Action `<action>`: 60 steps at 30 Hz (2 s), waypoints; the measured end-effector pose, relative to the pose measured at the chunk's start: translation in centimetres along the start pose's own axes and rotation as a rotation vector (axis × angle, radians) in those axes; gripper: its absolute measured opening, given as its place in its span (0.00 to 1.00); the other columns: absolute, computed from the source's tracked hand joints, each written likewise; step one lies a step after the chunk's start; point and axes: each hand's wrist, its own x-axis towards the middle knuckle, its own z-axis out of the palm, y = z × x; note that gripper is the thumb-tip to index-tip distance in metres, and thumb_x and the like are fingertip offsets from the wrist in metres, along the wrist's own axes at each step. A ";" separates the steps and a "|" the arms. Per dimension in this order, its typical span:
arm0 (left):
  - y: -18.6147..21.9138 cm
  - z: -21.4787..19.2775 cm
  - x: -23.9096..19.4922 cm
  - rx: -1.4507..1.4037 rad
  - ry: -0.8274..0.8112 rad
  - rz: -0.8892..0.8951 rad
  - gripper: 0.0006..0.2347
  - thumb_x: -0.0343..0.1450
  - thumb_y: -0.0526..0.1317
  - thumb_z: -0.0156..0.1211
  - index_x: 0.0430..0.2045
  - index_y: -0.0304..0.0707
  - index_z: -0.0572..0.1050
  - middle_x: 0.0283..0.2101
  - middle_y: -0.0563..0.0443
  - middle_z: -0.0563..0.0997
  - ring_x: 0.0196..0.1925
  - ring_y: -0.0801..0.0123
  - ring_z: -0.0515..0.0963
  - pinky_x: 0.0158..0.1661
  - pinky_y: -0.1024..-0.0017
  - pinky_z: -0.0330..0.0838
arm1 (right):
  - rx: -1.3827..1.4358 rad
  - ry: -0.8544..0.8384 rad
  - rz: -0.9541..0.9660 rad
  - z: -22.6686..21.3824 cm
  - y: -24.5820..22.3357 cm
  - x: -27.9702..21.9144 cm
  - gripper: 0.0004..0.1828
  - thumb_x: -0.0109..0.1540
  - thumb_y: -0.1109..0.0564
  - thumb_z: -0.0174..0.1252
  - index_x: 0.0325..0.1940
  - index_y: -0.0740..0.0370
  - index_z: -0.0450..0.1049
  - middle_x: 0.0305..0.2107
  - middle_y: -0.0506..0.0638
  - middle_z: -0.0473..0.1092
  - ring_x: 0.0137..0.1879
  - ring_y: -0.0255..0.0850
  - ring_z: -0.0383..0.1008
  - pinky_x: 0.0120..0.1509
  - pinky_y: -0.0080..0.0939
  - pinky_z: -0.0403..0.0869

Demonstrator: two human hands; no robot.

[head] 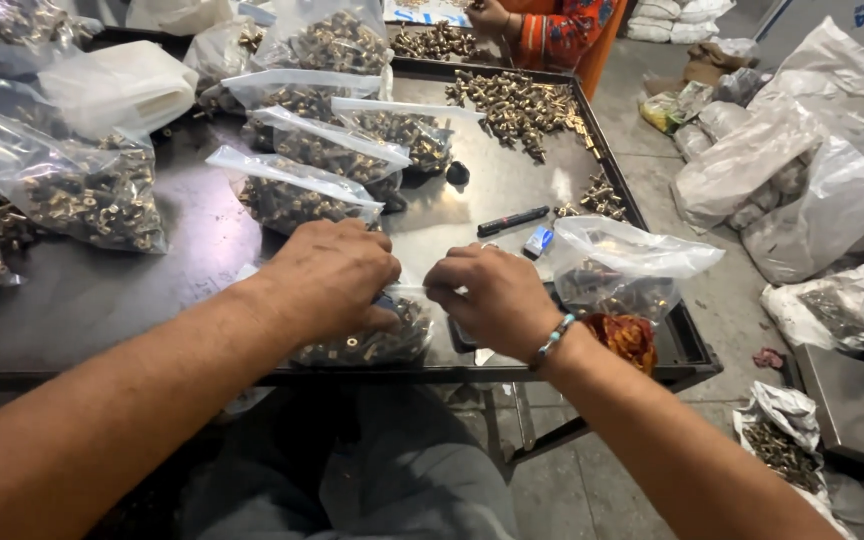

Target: Packing small brass metal fittings into plastic bags and sealing them by hand.

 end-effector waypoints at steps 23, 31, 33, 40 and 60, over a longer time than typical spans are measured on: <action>1.7 1.1 2.0 -0.072 0.129 0.038 0.18 0.61 0.55 0.71 0.31 0.40 0.82 0.40 0.48 0.80 0.50 0.54 0.78 0.50 0.58 0.72 | 0.274 0.034 0.011 -0.5 1.7 -1.6 0.08 0.61 0.54 0.65 0.41 0.60 0.80 0.28 0.57 0.77 0.35 0.49 0.79 0.38 0.45 0.75; 1.5 3.0 0.0 -0.214 0.429 0.057 0.15 0.63 0.50 0.71 0.34 0.40 0.81 0.38 0.47 0.81 0.45 0.54 0.80 0.45 0.56 0.73 | 0.587 0.254 0.206 1.7 -0.3 -3.5 0.33 0.55 0.54 0.69 0.62 0.63 0.67 0.56 0.58 0.74 0.58 0.47 0.80 0.56 0.41 0.80; 0.1 2.7 -2.9 -0.276 0.606 -0.009 0.18 0.62 0.51 0.72 0.37 0.38 0.80 0.39 0.47 0.80 0.45 0.54 0.80 0.44 0.57 0.74 | 0.395 0.334 0.161 2.0 -2.8 -3.4 0.44 0.51 0.54 0.71 0.68 0.65 0.62 0.62 0.62 0.66 0.66 0.53 0.70 0.65 0.47 0.73; -9.1 9.7 -10.4 -0.204 0.655 -0.688 0.23 0.64 0.57 0.67 0.44 0.40 0.78 0.43 0.47 0.80 0.49 0.53 0.79 0.46 0.56 0.74 | -0.095 0.114 -0.062 3.2 -7.6 0.2 0.60 0.41 0.44 0.78 0.72 0.59 0.59 0.67 0.60 0.61 0.74 0.54 0.57 0.79 0.64 0.46; -10.4 14.7 -12.0 -0.352 0.554 -1.002 0.24 0.54 0.55 0.75 0.41 0.49 0.82 0.42 0.53 0.79 0.50 0.56 0.77 0.51 0.58 0.72 | -0.127 -0.152 0.285 9.4 -11.2 11.7 0.61 0.46 0.39 0.75 0.76 0.61 0.54 0.55 0.56 0.68 0.58 0.51 0.69 0.64 0.54 0.62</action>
